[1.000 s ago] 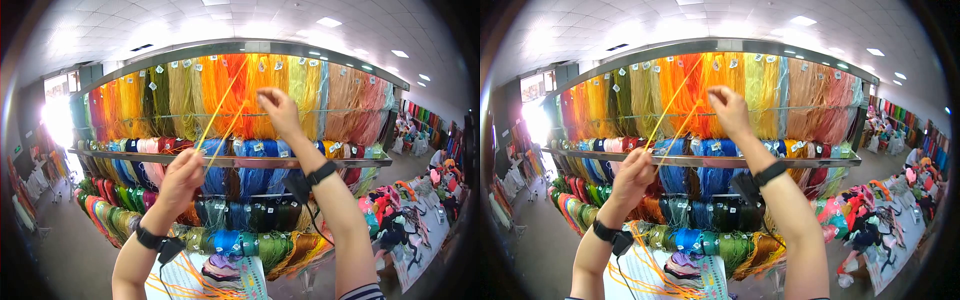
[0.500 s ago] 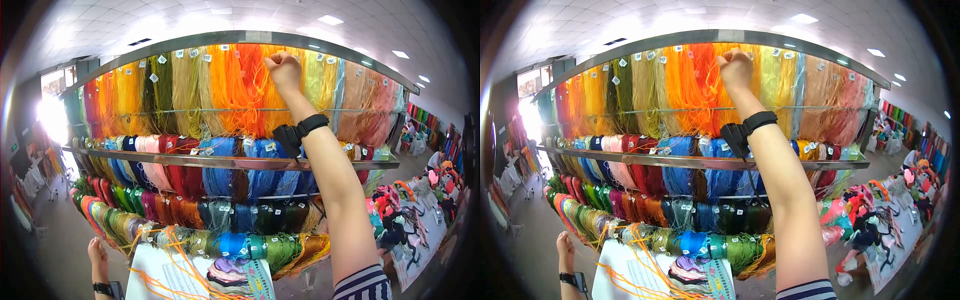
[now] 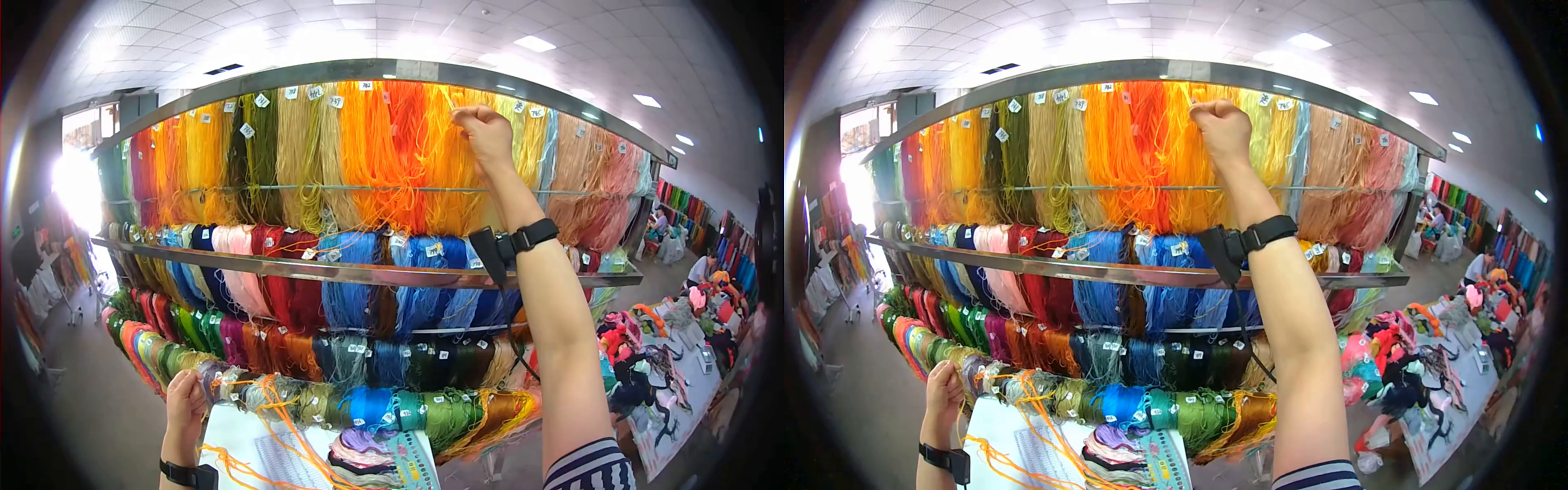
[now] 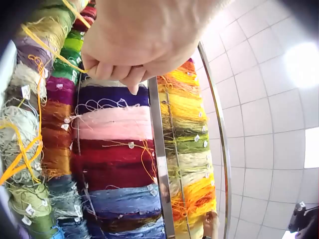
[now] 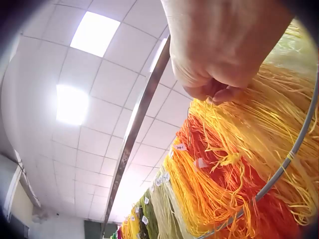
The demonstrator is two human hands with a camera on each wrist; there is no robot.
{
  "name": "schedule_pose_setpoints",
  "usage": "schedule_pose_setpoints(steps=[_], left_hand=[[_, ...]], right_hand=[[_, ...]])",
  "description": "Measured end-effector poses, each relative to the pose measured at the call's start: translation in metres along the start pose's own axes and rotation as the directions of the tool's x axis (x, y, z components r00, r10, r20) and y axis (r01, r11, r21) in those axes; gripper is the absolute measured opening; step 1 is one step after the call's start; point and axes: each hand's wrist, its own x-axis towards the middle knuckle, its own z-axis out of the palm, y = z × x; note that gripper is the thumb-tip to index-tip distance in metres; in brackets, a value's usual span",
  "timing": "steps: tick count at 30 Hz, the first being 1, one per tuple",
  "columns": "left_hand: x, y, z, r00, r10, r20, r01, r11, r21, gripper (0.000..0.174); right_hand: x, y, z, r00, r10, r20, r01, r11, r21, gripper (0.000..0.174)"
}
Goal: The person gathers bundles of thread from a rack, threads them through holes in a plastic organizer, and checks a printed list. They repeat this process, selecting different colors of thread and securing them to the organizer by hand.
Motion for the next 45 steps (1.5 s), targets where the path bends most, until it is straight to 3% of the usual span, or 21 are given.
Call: schedule_pose_setpoints(steps=[5,7,8,10,13,16,18,20,21,23,26,27,29,31,32,33,34,35,39,43,45], left_hand=[[-0.003,-0.002,0.013,0.998,0.006,0.054,-0.005,1.0,-0.026,0.018],[-0.006,0.002,0.022,0.995,0.008,0.104,-0.004,0.999,-0.043,0.02],[-0.008,0.004,0.033,0.993,-0.002,0.115,0.028,0.974,-0.223,0.024],[-0.013,0.017,0.061,0.992,-0.008,0.127,0.058,0.916,-0.396,0.031],[-0.012,0.034,0.105,0.951,0.116,0.288,0.04,0.875,-0.483,0.042],[-0.011,0.044,0.165,0.885,0.046,0.464,0.006,0.994,-0.111,0.044],[-0.021,0.049,0.21,0.882,0.026,0.47,-0.042,0.999,0.023,0.043],[-0.022,0.049,0.238,0.838,0.024,0.544,-0.079,0.994,0.078,0.041],[-0.022,0.049,0.247,0.799,0.0,0.601,-0.09,0.989,0.119,0.041],[-0.022,0.044,0.259,0.755,0.122,0.645,-0.198,0.979,0.048,0.04],[-0.018,0.03,0.253,0.754,0.05,0.655,0.178,0.944,-0.276,0.022],[-0.019,0.025,0.247,0.75,0.047,0.66,0.179,0.946,-0.27,0.022],[-0.018,0.016,0.232,0.733,0.254,0.631,0.156,0.84,-0.52,0.017],[-0.022,0.019,0.215,0.813,0.153,0.562,0.206,0.827,-0.522,0.017],[-0.022,0.018,0.204,0.857,0.131,0.498,0.177,0.833,-0.524,0.018],[-0.02,0.017,0.188,0.897,0.108,0.429,0.149,0.839,-0.523,0.019],[-0.013,0.011,0.166,0.91,0.133,0.393,0.098,0.851,-0.515,0.017],[-0.005,0.003,0.138,0.92,0.163,0.357,0.045,0.86,-0.508,0.016],[0.018,-0.041,-0.03,1.0,-0.006,0.013,0.012,0.843,-0.538,0.022],[0.002,-0.053,-0.226,0.759,-0.109,-0.642,-0.34,0.774,-0.534,0.033],[-0.023,-0.039,-0.268,0.853,0.073,-0.516,-0.434,0.649,-0.625,0.034]], right_hand=[[-0.019,-0.024,-0.003,0.995,0.098,-0.002,-0.095,0.966,0.241,0.011],[-0.022,-0.032,-0.007,0.951,0.248,0.182,-0.308,0.802,0.512,0.007],[-0.025,-0.031,-0.008,0.951,0.248,0.183,-0.307,0.803,0.511,0.007],[-0.033,-0.034,-0.008,0.916,0.266,0.302,-0.362,0.872,0.33,0.007],[-0.093,-0.061,0.007,0.934,0.12,0.337,-0.124,0.992,-0.011,0.011],[-0.184,-0.082,0.02,0.918,-0.072,0.39,0.163,0.965,-0.206,0.011],[-0.233,-0.097,0.018,0.877,-0.072,0.476,0.186,0.962,-0.198,0.009],[-0.265,-0.104,0.012,0.852,0.084,0.516,-0.001,0.987,-0.16,0.006],[-0.275,-0.1,0.01,0.881,-0.008,0.473,0.097,0.982,-0.164,0.006],[-0.286,-0.098,0.0,0.872,0.082,0.482,0.015,0.981,-0.193,0.007],[-0.286,-0.098,-0.008,0.832,-0.058,0.552,0.168,0.974,-0.15,0.01],[-0.284,-0.099,-0.008,0.836,-0.057,0.545,0.166,0.974,-0.153,0.01],[-0.271,-0.104,-0.004,0.739,0.143,0.658,-0.184,0.983,-0.007,0.013],[-0.247,-0.113,0.01,0.734,0.139,0.665,-0.275,0.956,0.104,0.014],[-0.233,-0.095,0.021,0.813,-0.1,0.574,0.05,0.994,0.102,0.015],[-0.207,-0.089,0.022,0.826,0.036,0.562,-0.061,0.998,0.026,0.015],[-0.185,-0.095,0.026,0.849,0.245,0.469,-0.392,0.887,0.246,0.014],[-0.157,-0.08,0.028,0.934,0.066,0.35,-0.123,0.982,0.143,0.012],[-0.078,-0.029,0.03,0.984,-0.085,0.157,0.103,0.988,-0.113,0.021],[-0.035,-0.009,0.038,0.966,-0.26,-0.017,0.229,0.879,-0.419,0.03],[-0.023,-0.004,0.043,0.956,-0.283,-0.071,0.208,0.831,-0.517,0.034]])
